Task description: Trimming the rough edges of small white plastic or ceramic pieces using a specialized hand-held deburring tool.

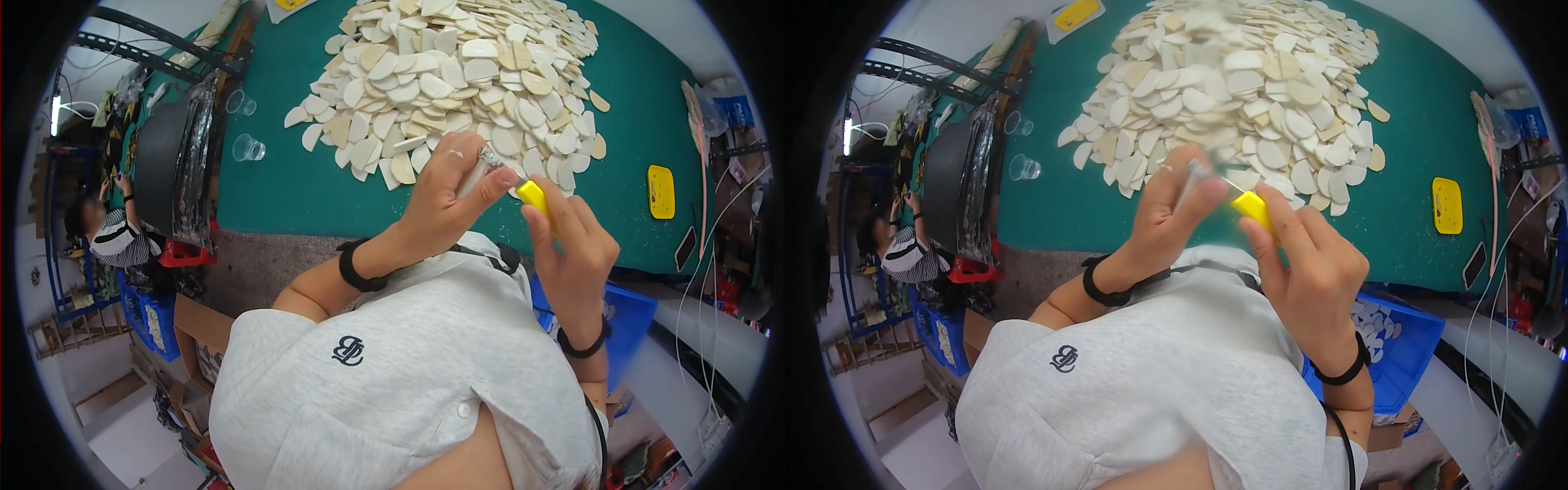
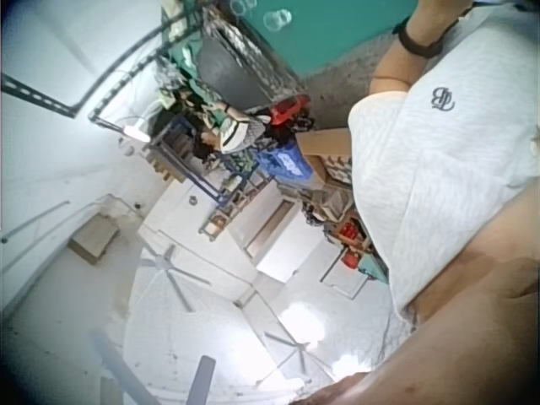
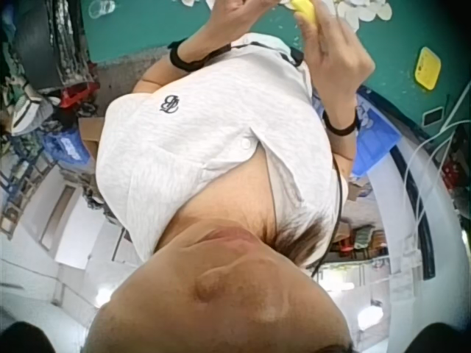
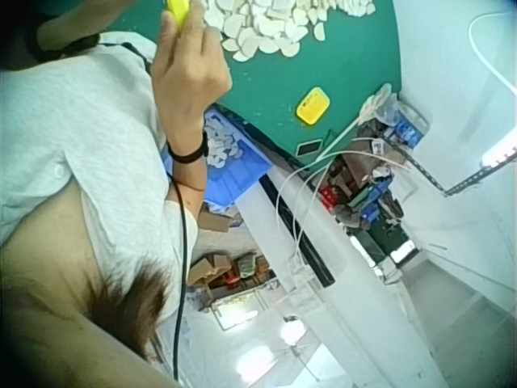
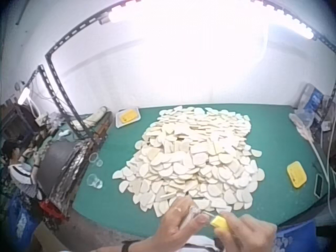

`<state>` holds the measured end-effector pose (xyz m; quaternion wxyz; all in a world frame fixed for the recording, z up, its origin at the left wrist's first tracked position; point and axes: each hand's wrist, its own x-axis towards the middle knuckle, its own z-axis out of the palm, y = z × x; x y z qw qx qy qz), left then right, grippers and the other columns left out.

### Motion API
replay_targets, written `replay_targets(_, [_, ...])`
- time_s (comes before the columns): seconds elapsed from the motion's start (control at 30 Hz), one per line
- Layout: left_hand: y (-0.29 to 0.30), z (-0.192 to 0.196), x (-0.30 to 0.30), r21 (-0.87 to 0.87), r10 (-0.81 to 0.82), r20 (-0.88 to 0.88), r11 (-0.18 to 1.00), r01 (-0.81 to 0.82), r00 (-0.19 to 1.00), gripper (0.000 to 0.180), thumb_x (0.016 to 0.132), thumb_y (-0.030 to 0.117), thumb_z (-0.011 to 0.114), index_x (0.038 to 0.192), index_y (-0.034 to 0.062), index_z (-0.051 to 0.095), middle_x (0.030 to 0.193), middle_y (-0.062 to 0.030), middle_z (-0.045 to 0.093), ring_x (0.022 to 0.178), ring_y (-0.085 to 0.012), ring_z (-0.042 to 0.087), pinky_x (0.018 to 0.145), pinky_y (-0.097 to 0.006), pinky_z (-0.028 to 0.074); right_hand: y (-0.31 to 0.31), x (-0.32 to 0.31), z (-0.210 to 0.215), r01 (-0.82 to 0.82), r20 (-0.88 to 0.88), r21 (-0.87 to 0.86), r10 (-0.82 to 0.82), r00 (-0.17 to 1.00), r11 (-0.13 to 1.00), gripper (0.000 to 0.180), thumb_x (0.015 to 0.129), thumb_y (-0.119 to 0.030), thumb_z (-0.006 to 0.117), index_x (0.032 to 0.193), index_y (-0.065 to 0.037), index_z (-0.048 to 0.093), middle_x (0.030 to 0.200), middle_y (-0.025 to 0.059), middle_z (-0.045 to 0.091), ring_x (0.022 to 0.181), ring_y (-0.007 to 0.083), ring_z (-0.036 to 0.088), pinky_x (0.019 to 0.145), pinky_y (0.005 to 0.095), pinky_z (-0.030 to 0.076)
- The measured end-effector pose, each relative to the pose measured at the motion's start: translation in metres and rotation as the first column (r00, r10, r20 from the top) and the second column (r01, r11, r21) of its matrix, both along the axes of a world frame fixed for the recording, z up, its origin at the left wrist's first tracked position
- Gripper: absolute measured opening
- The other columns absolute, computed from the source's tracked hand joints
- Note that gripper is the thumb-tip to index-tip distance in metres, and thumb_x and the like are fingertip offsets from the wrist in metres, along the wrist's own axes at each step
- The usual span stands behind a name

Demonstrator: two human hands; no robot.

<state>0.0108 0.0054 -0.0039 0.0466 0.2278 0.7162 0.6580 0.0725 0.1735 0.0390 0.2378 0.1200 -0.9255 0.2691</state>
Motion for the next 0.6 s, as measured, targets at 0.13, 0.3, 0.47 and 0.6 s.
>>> replay_targets(0.13, [-0.0011, 0.0019, 0.0001, 0.009, -0.019, -0.013, 1.0, 0.019, 1.0, 0.035, 0.092, 0.037, 0.056, 0.088, 0.0031, 0.049, 0.081, -0.007, 0.043, 0.081, -0.0219, 0.039, 0.076, -0.031, 0.035, 0.0009, 0.0004, -0.0012, -0.036, 0.028, -0.054, 0.037, 0.999, 0.998, 0.03, 0.077, -0.014, 0.073, 0.105, -0.005, 0.067, 0.063, 0.0045, 0.054, 0.049, 0.0166, 0.051, 0.044, 0.0276, 0.039])
replay_targets(0.3, [-0.0012, 0.0008, 0.0014, 0.027, -0.028, 0.008, 0.999, 0.028, 1.0, 0.034, 0.093, 0.037, 0.054, 0.091, 0.0034, 0.048, 0.083, -0.0075, 0.043, 0.083, -0.0227, 0.04, 0.078, -0.031, 0.035, -0.0002, 0.0011, 0.0009, -0.067, 0.057, -0.047, 0.07, 0.996, 0.997, 0.03, 0.077, -0.014, 0.073, 0.105, -0.005, 0.067, 0.063, 0.0043, 0.054, 0.049, 0.0166, 0.051, 0.044, 0.0274, 0.039])
replay_targets(0.47, [-0.0006, -0.0003, 0.0, 0.025, -0.013, -0.046, 1.0, 0.014, 0.999, 0.033, 0.094, 0.035, 0.053, 0.089, 0.0033, 0.049, 0.083, -0.007, 0.045, 0.083, -0.0229, 0.04, 0.077, -0.031, 0.034, -0.0003, 0.0019, 0.0019, -0.055, 0.047, -0.007, 0.055, 0.997, 0.998, 0.03, 0.076, -0.014, 0.073, 0.104, -0.005, 0.068, 0.062, 0.0037, 0.054, 0.048, 0.0162, 0.051, 0.044, 0.0275, 0.039])
replay_targets(0.6, [-0.0008, -0.0005, 0.0001, 0.025, 0.003, -0.065, 1.0, -0.001, 0.998, 0.033, 0.093, 0.035, 0.054, 0.086, 0.0034, 0.05, 0.081, -0.0067, 0.046, 0.081, -0.0225, 0.039, 0.076, -0.031, 0.034, -0.0005, 0.0018, 0.0021, -0.054, 0.03, 0.015, 0.054, 0.998, 0.998, 0.03, 0.076, -0.014, 0.074, 0.104, -0.005, 0.068, 0.062, 0.0036, 0.053, 0.048, 0.0159, 0.051, 0.043, 0.0274, 0.039])
